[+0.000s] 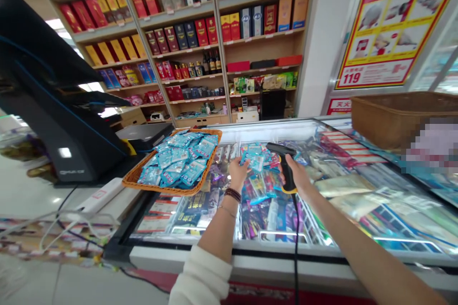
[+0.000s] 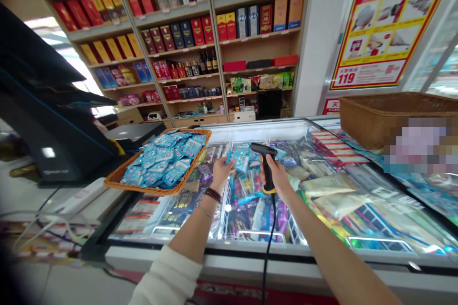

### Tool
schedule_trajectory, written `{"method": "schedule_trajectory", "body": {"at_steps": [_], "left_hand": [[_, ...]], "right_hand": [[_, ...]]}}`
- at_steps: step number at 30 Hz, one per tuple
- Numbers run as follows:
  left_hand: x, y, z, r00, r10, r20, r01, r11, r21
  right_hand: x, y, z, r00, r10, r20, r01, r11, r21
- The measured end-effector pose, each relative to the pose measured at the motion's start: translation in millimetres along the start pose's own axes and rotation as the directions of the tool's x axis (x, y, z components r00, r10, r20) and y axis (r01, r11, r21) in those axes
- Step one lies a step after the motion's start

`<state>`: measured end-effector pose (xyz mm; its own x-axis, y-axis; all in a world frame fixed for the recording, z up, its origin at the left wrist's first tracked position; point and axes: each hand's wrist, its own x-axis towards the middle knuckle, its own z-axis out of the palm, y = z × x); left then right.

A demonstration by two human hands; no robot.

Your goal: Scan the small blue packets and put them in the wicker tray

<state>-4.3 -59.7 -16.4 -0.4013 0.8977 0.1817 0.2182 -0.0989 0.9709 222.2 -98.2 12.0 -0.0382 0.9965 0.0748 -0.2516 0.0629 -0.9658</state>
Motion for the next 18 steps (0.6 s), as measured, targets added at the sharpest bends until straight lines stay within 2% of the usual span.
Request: {"method": "schedule_trajectory", "body": {"at_steps": [3,6,8,18], "left_hand": [[4,-1,5.3,0.998,-0.042,-0.04,0.035,0.986,-0.165],[8,0,5.8,0.989,-0.094,-0.111,0.043,0.917,-0.396],[10,0,3.7,0.989,-0.099,-0.112,0.034,0.878,-0.477],[12,-5,-2.9,0.997,-0.03,-0.07,-0.005,0.889,-0.457]], "right_hand": [[1,3,0,1.0,-0.01,0.025,0.011,0.999,-0.032],[2,10,-1,0.998,-0.04,0.057,0.046,0.994,-0.096],[2,14,-1,0.996,-0.061,0.073,0.071,0.987,-0.143],[-7,13,3,0.986,-0.101,0.135,0.135,0.953,-0.271]]}}
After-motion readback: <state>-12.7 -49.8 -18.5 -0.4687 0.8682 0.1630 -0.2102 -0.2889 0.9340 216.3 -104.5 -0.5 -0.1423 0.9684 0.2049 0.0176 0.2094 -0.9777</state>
